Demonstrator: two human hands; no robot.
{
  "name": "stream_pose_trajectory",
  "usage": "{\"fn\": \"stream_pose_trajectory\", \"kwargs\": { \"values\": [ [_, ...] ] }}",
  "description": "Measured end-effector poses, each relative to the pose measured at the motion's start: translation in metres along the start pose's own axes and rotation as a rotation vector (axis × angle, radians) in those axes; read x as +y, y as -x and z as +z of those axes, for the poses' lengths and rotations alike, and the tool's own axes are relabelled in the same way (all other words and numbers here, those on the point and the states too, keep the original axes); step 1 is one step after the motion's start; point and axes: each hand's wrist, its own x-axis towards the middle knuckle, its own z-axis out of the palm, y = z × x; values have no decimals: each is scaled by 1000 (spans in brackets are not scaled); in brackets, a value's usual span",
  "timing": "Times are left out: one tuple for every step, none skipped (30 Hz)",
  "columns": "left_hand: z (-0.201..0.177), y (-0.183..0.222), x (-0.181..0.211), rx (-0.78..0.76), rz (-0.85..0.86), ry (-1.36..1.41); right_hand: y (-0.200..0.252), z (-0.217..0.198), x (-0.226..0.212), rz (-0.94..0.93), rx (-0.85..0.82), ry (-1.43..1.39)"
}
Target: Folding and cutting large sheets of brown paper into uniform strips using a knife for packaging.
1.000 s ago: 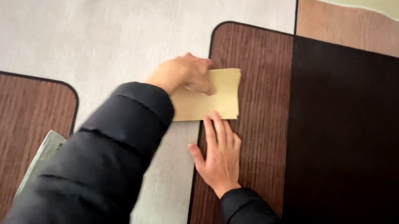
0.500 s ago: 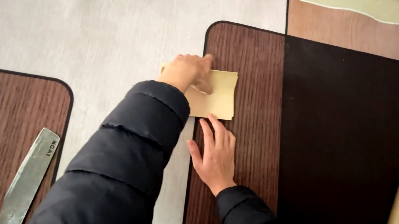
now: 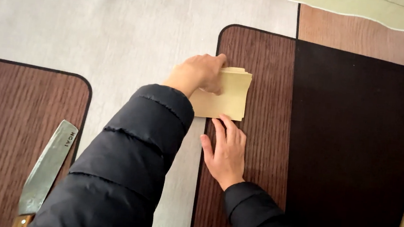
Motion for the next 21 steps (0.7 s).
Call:
{"fn": "stream_pose_trajectory", "kwargs": {
  "values": [
    [5, -7, -3, 3, -2, -3, -1, -1, -1, -2, 3, -2],
    [10, -15, -6, 28, -6, -39, -1, -1, -2, -3, 7, 3],
    [16, -23, -9, 52, -10, -74, -1, -2, -2, -4, 10, 8],
    [15, -24, -5, 54, -10, -75, -1, -3, -2, -6, 11, 8],
    [14, -25, -2, 39, -20, -116, 0, -3, -2, -2, 12, 0],
    [14, -26, 1, 23, -32, -156, 0, -3, -3, 2, 12, -10],
    [9, -22, 1, 24, -33, -156, -1, -2, -3, 0, 13, -11],
    [6, -18, 2, 3, -36, -150, -1, -1, -2, 4, 22, -24],
    [3, -15, 2, -18, -39, -144, 0, 1, -1, 7, 31, -37],
    [-8, 0, 7, -19, -39, -144, 0, 2, 1, 8, 30, -37],
    [-19, 16, 12, -98, -29, -96, 1, 4, 3, 13, 50, -56],
    [-30, 32, 16, -176, -22, -50, 1, 6, 4, 17, 70, -78],
    [-19, 28, 11, -178, -24, -50, -1, 9, 10, 18, 69, -81],
    [-8, 28, 3, -108, 7, 4, -3, 12, 12, 23, 108, -87],
    [5, 30, -4, -38, 37, 58, -2, 14, 13, 29, 147, -94],
    [14, 40, -2, -26, 15, 43, -1, 21, 21, 16, 159, -117],
    [22, 51, -2, 59, 4, 81, -1, 26, 26, 3, 222, -197],
    [28, 64, -2, 132, 0, 140, -2, 24, 28, -4, 262, -263],
    [30, 86, -6, 132, -14, 145, -5, 22, 24, -12, 252, -272],
    [33, 106, -4, 194, -3, 202, -6, 20, 26, 56, 312, -365],
    [38, 125, -2, 256, 8, 257, -5, 19, 28, 124, 371, -459]
  ]
}}
